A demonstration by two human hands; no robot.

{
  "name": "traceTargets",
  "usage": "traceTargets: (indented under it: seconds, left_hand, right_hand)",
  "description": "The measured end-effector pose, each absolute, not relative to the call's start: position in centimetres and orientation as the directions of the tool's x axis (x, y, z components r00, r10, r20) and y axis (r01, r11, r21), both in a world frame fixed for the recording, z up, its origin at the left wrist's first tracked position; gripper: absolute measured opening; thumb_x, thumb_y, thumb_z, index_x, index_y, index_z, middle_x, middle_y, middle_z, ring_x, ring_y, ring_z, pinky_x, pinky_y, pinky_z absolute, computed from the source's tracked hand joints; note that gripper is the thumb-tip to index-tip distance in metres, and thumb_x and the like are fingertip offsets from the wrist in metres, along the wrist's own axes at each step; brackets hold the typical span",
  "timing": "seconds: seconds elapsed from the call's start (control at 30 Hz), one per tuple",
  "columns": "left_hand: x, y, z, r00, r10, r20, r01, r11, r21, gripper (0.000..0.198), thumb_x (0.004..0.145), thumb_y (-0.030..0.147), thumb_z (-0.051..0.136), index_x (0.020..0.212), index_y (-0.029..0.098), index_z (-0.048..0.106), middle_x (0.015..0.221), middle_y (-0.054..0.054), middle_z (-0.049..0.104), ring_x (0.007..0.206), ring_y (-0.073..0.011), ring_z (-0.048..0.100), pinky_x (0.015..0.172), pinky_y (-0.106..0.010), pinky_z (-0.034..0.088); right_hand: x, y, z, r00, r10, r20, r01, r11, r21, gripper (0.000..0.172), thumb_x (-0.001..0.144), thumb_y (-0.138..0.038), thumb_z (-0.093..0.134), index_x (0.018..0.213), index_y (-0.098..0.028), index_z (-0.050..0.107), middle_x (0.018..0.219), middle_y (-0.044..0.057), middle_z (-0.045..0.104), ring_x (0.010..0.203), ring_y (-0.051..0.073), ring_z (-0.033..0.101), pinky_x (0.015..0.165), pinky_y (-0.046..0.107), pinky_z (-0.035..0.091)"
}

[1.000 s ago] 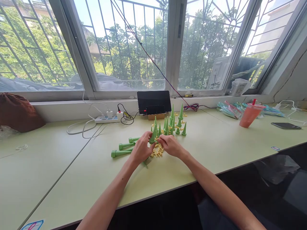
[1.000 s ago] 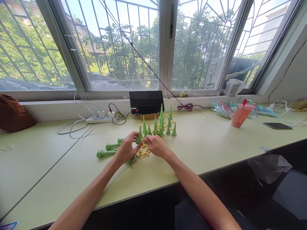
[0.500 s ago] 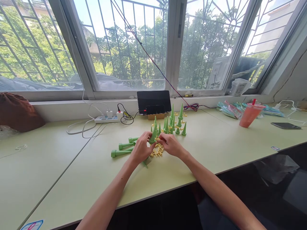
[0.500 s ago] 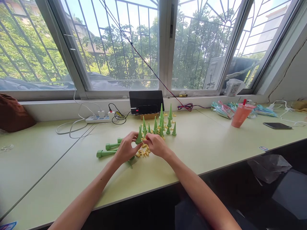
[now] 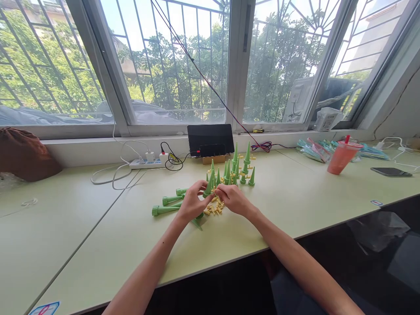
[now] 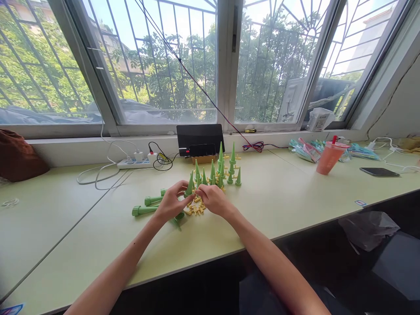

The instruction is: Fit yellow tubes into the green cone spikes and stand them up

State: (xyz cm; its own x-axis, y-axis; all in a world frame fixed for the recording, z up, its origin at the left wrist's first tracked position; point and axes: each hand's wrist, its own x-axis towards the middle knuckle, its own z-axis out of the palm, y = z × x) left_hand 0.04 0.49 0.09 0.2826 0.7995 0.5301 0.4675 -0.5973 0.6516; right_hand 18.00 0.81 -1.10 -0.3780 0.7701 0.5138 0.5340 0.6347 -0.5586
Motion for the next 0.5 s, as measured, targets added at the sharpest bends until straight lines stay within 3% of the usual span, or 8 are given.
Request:
traceTargets:
  seconds: [0.27,0.5]
  left_hand:
    - [-0.09,0.72,0.34,0.33,0.82,0.468,0.283,-0.558,0.78,0.028,0.08,0.041,0.062,0.091,0.016,0.068,0.091,-0.006,0.07,0.084,-0.0197,0.065,0.078,-0.033,0.055]
    - [-0.16,0.86,0.22,0.34,0.832,0.438,0.247,-0.528,0.812,0.027,0.08,0.04,0.064,0.092,0.016,0.069,0.091,-0.005,0.07,0.084,-0.019,0.065,0.075,-0.029,0.054]
  right_hand:
    - [17.99,0.78,-0.87,-0.369,0.741,0.561,0.442,0.671,-0.596,0.025,0.095,-0.036,0.043,0.08,-0.018,0.052,0.065,-0.002,0.052,0.056,0.011,0.041,0.055,0.022,0.03]
    - [17.99,0.84,-0.95,-0.369,0.725,0.581,0.378,0.689,-0.619,0.016,0.093,-0.029,0.046,0.085,-0.018,0.054,0.073,0.0,0.058,0.061,0.012,0.046,0.057,0.022,0.034]
